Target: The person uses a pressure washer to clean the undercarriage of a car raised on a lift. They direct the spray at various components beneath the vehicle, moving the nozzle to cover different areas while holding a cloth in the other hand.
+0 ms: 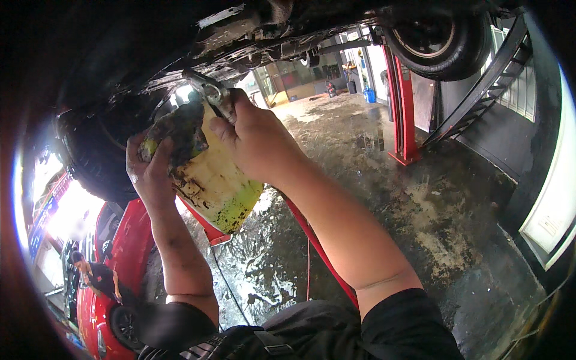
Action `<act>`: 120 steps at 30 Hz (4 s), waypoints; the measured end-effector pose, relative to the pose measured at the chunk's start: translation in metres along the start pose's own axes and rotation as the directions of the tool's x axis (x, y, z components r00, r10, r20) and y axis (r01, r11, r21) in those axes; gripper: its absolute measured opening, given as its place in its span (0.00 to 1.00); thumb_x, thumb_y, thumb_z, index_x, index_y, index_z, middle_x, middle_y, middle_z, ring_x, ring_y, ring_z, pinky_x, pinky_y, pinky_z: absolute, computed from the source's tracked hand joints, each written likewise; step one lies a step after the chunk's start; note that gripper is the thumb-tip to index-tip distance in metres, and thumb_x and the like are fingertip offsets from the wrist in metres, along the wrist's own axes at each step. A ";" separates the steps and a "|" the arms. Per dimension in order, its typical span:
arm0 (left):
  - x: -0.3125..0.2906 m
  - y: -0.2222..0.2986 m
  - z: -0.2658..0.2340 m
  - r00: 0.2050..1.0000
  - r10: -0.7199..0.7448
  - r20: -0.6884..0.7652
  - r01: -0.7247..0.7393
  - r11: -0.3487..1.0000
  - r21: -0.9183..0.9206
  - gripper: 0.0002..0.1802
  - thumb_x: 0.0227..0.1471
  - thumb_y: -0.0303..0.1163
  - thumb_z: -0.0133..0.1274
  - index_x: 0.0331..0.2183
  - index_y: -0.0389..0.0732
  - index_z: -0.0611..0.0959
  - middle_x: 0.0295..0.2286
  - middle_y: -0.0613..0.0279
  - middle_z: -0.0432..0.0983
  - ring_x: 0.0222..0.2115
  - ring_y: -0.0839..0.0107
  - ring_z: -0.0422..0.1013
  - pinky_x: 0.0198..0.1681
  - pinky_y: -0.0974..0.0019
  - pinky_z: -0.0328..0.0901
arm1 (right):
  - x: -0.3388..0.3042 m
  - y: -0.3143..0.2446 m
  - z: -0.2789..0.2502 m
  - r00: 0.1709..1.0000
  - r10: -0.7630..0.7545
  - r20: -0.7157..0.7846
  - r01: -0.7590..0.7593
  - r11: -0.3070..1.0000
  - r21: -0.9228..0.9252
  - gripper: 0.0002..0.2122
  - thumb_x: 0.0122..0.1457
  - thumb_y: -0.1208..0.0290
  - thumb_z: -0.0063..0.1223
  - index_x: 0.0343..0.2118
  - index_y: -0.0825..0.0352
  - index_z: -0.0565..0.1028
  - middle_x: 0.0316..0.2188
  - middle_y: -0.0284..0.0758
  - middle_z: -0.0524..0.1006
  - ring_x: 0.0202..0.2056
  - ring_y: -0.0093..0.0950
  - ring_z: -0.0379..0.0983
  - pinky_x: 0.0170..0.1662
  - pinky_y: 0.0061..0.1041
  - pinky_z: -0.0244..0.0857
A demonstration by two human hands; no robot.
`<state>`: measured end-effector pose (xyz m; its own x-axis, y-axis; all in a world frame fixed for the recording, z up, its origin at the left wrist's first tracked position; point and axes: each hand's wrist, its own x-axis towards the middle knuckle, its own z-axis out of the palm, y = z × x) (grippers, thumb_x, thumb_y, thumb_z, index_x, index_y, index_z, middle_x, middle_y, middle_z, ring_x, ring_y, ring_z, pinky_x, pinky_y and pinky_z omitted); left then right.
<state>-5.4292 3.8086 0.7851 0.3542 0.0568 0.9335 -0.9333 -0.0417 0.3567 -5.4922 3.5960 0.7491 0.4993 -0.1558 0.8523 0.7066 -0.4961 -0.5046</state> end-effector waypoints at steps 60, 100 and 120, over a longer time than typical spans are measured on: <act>-0.001 -0.162 -0.135 0.938 0.171 0.303 -0.031 0.908 -0.418 0.25 0.42 0.34 0.73 0.42 0.36 0.82 0.36 0.57 0.82 0.39 0.71 0.77 0.45 0.64 0.71 | -0.102 -0.023 0.242 0.897 -0.170 -0.409 -0.030 0.898 -0.439 0.24 0.75 0.70 0.49 0.67 0.75 0.58 0.53 0.46 0.75 0.47 0.27 0.76 0.46 0.29 0.76; 0.039 -0.263 -0.357 0.938 -0.221 0.266 0.331 0.794 -0.509 0.23 0.44 0.35 0.71 0.41 0.37 0.82 0.36 0.49 0.84 0.40 0.60 0.81 0.46 0.59 0.72 | -0.041 -0.134 0.474 0.991 0.018 -0.136 -0.113 0.665 -0.738 0.16 0.73 0.68 0.51 0.57 0.71 0.69 0.46 0.44 0.79 0.47 0.37 0.78 0.54 0.37 0.68; 0.117 -0.219 -0.409 0.996 -0.092 -0.016 0.077 0.907 -0.414 0.25 0.47 0.39 0.68 0.45 0.37 0.81 0.35 0.43 0.83 0.41 0.42 0.79 0.46 0.45 0.72 | 0.065 -0.231 0.576 0.979 0.000 -0.202 -0.196 0.246 -0.949 0.20 0.72 0.64 0.47 0.55 0.78 0.67 0.48 0.65 0.77 0.52 0.62 0.75 0.56 0.54 0.69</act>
<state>-5.2079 4.2328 0.8006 0.4378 0.0763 0.8958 -0.8434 0.3800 0.3798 -5.3336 4.1927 0.8416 0.3872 -0.3253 0.8627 -0.3999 -0.9023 -0.1608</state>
